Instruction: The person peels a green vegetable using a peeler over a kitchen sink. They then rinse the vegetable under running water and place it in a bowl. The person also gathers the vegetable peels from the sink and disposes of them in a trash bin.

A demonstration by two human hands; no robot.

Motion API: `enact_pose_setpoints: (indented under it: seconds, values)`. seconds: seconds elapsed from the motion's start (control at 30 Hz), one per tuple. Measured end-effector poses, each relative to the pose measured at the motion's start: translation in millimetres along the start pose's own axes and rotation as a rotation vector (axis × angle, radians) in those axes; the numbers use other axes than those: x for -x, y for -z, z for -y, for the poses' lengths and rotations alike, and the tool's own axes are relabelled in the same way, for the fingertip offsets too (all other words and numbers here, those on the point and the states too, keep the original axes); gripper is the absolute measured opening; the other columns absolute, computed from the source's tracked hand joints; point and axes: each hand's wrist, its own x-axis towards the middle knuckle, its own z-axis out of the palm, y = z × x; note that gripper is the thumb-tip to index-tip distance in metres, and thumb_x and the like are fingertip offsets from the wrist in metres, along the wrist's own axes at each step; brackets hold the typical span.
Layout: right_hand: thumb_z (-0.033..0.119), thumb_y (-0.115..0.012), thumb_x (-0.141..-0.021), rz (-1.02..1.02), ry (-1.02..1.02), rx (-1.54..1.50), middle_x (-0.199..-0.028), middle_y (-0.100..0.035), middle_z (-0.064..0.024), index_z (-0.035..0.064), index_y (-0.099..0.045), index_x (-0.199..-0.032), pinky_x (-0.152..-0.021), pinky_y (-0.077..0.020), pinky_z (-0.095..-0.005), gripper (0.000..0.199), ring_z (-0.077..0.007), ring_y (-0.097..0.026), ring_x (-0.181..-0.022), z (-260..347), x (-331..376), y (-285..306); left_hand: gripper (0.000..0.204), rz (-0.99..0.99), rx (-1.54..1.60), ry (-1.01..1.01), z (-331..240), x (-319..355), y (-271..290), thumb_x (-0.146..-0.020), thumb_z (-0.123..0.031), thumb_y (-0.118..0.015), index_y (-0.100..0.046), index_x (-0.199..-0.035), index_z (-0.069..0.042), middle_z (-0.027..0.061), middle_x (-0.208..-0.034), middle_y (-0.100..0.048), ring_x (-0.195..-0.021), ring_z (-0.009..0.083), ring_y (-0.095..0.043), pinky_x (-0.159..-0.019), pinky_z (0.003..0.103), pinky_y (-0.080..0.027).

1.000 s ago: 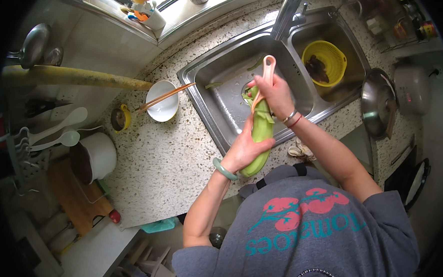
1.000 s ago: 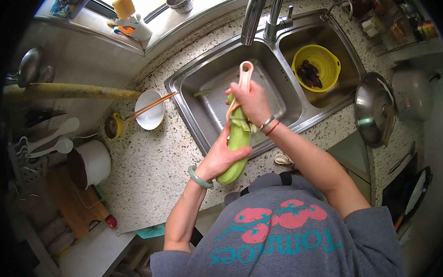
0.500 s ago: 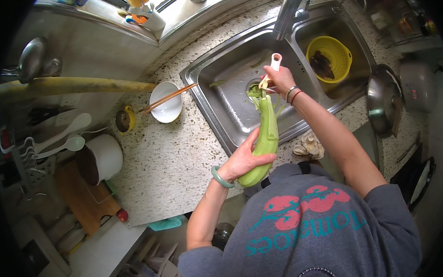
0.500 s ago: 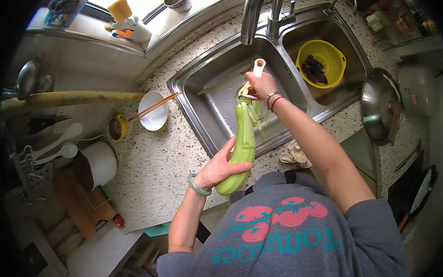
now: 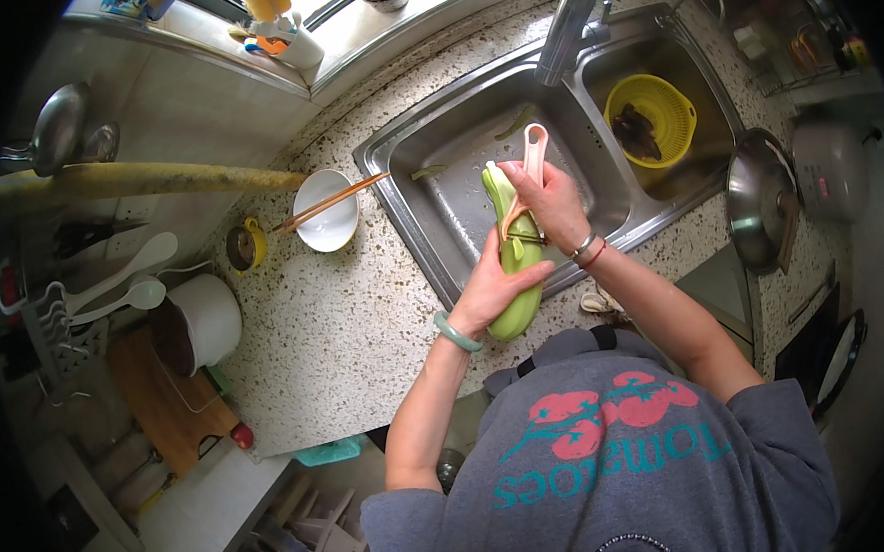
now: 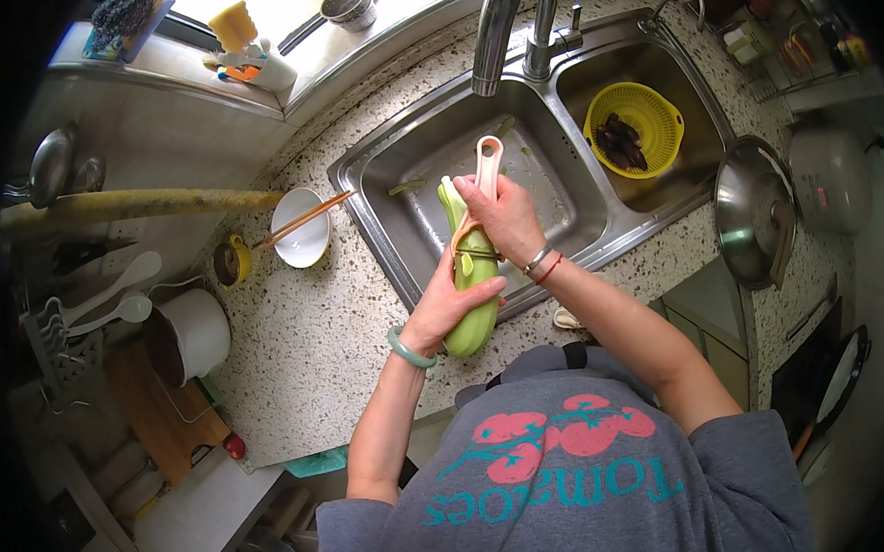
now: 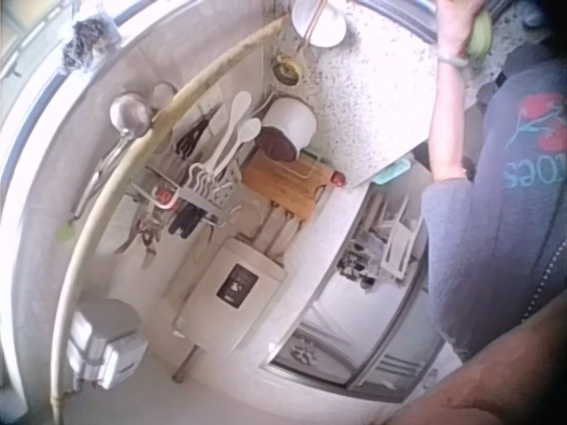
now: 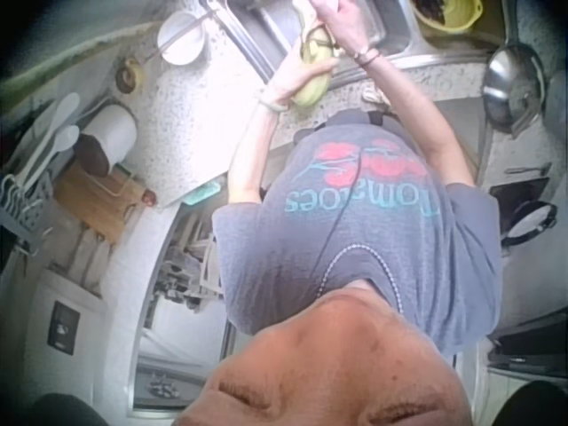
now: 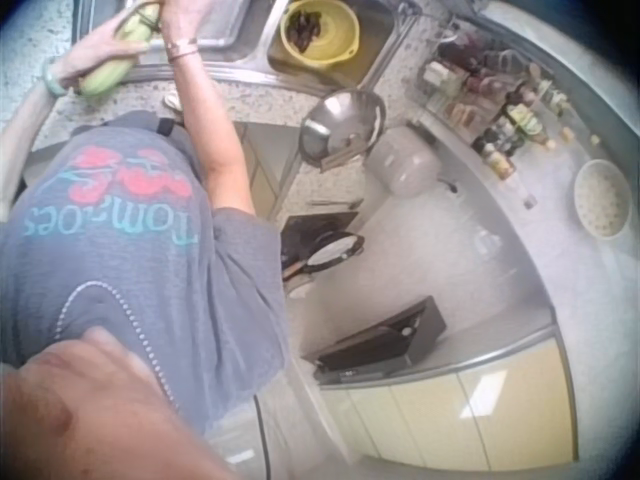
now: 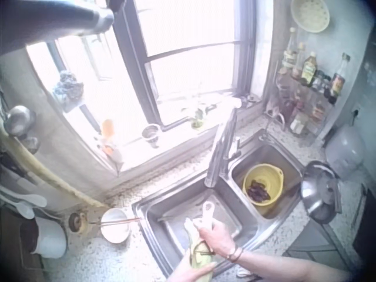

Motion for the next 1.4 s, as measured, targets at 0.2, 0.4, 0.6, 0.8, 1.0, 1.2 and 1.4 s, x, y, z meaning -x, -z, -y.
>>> enact_pose_setpoints:
  seconds: [0.2, 0.4, 0.6, 0.8, 1.0, 1.2, 1.4]
  values:
    - [0.032, -0.067, -0.087, -0.013, 0.101, 0.056, -0.071, -0.064, -0.0029, 0.0011, -0.066, -0.093, -0.059, -0.0471, -0.0279, 0.032, -0.0081, -0.059, -0.065, -8, 5, -5, 0.089, -0.055, -0.383, -0.042, 1, 0, 1, -0.073, -0.017, -0.078, -0.027, -0.145, -0.005, 0.0104, -0.13, -0.048, -0.117, 0.0192, -0.049, -0.103, 0.032, -0.038]
    - [0.028, -0.065, -0.087, -0.027, 0.059, 0.031, -0.069, -0.064, -0.0043, -0.0006, -0.063, -0.085, -0.058, -0.0475, -0.028, 0.029, -0.0093, -0.06, -0.063, -11, 6, -6, 0.094, -0.09, -0.668, 0.025, -2, 9, 7, -0.072, -0.022, -0.076, -0.023, -0.147, -0.004, 0.017, -0.135, -0.047, -0.122, 0.0248, -0.049, -0.103, 0.034, -0.038]
    - [0.026, -0.06, -0.093, -0.009, -0.028, 0.002, -0.073, -0.064, -0.0037, 0.0021, -0.06, -0.083, -0.052, -0.0472, -0.0243, 0.026, -0.0112, -0.06, -0.055, -10, -20, 6, 0.099, -0.015, -0.756, 0.099, -13, 24, 5, -0.071, -0.029, -0.077, -0.02, -0.148, -0.005, 0.0232, -0.129, -0.052, -0.117, 0.0322, -0.055, -0.1, 0.037, -0.042]
    - [0.032, -0.06, -0.093, 0.065, -0.234, 0.001, -0.069, -0.063, -0.0021, 0.0046, -0.063, -0.08, -0.047, -0.0434, -0.0223, 0.03, -0.0103, -0.059, -0.052, -17, -38, 10, 0.102, 0.009, -0.747, 0.079, -16, 29, 6, -0.069, -0.029, -0.078, -0.019, -0.148, -0.005, 0.0228, -0.126, -0.054, -0.115, 0.0322, -0.057, -0.1, 0.036, -0.042]
    - [0.034, -0.065, -0.084, -0.105, -0.327, 0.014, -0.07, -0.067, -0.0052, 0.0019, -0.065, -0.077, -0.052, -0.0505, -0.0291, 0.033, -0.0148, -0.065, -0.059, -46, -77, 25, 0.086, 0.104, -0.488, -0.04, 0, 31, 19, -0.076, -0.019, -0.076, -0.026, -0.144, -0.005, 0.0124, -0.111, -0.058, -0.096, 0.0214, -0.063, -0.086, 0.033, -0.05]
    - [0.041, -0.065, -0.088, -0.136, -0.12, 0.219, -0.072, -0.065, -0.0025, 0.0018, -0.065, -0.08, -0.057, -0.0449, -0.0241, 0.04, -0.0095, -0.06, -0.062, -44, -72, 41, 0.063, 0.028, 0.038, 0.138, -1, 13, 17, -0.083, -0.008, -0.069, -0.033, -0.135, -0.006, 0.006, -0.099, -0.054, -0.084, 0.0154, -0.062, -0.071, 0.03, -0.055]
    - [0.041, -0.067, -0.087, -0.011, -0.106, 0.002, -0.071, -0.061, 0.0006, 0.0015, -0.064, -0.084, -0.058, -0.0448, -0.0242, 0.04, -0.0064, -0.055, -0.063, -17, -23, 15, 0.062, -0.013, 0.061, 0.136, 0, 0, 11, -0.083, -0.007, -0.067, -0.034, -0.136, -0.006, 0.005, -0.104, -0.05, -0.083, 0.0165, -0.061, -0.07, 0.032, -0.058]
